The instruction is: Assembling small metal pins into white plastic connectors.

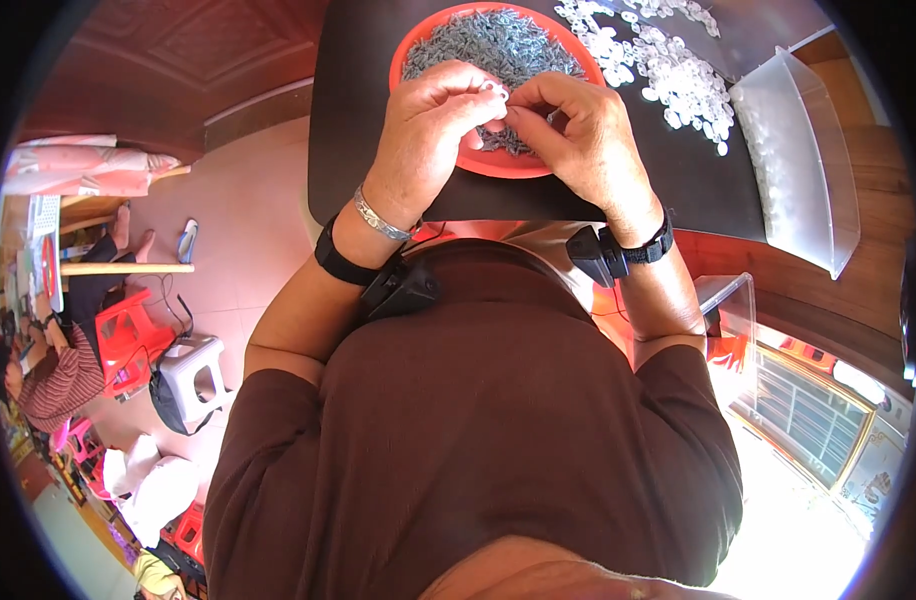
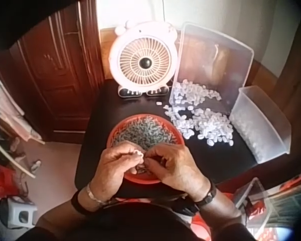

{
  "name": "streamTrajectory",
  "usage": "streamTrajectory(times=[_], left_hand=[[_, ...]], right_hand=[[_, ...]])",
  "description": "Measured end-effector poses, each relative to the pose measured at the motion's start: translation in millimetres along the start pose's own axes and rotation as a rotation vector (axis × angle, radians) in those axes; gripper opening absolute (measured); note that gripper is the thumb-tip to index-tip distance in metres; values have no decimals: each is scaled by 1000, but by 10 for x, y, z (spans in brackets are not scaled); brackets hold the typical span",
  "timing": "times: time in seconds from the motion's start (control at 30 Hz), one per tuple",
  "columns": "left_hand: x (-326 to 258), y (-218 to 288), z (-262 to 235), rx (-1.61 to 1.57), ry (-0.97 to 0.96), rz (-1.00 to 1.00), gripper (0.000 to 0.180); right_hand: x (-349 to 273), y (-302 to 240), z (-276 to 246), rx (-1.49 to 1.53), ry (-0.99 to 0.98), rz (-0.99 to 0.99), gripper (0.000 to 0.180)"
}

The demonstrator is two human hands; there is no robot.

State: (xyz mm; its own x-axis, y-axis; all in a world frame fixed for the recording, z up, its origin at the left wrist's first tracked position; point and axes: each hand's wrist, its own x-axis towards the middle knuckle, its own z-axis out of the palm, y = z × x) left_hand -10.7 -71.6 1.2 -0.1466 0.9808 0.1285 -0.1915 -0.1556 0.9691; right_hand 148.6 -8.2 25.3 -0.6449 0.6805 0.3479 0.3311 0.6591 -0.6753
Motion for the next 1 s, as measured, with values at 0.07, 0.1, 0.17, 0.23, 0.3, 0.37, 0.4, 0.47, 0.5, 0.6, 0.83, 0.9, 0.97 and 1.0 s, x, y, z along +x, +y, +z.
streamTrajectory(times=[0.07,0.1,0.17,0.23,0.3,0.37,0.4,0.47,0.5,0.6,0.83,0.9,0.97,1.0], left_hand=[[1,-1,-10,-4,-22,13,15],[-3,9,-6,25,-25,4,17],[-4,24,-2,56,-35,-3,19],[-8,34,-2,47,-30,-9,19],[-12,49,7,35,-29,-6,19],[-17,59,5,23,-30,-4,18],[-24,65,-4,10,-36,-21,18],[-30,75,-2,1,-49,-37,18],[-33,80,6,-10,-28,-51,18],[-38,89,10,-18,-11,-70,18],[-21,80,24,-19,-21,-78,18],[-23,92,37,-18,-19,-87,18],[-27,97,46,-19,-18,-96,18],[-28,96,51,-27,-16,-103,17]], right_hand=[[1,-5,-6,10,-6,-10,8],[1,2,-10,18,-11,-16,8],[6,11,-4,32,-8,-2,8],[9,16,-2,49,-5,11,8],[6,27,-8,96,-29,48,8],[9,59,-13,83,-18,60,9],[11,77,-17,72,-14,72,9],[20,107,-35,131,-2,116,9],[25,127,-45,189,2,159,9],[37,304,-21,427,29,184,12],[48,309,-79,572,56,240,13],[45,304,-94,524,63,236,13],[41,310,-96,475,70,234,13],[41,326,-88,409,87,226,14]])
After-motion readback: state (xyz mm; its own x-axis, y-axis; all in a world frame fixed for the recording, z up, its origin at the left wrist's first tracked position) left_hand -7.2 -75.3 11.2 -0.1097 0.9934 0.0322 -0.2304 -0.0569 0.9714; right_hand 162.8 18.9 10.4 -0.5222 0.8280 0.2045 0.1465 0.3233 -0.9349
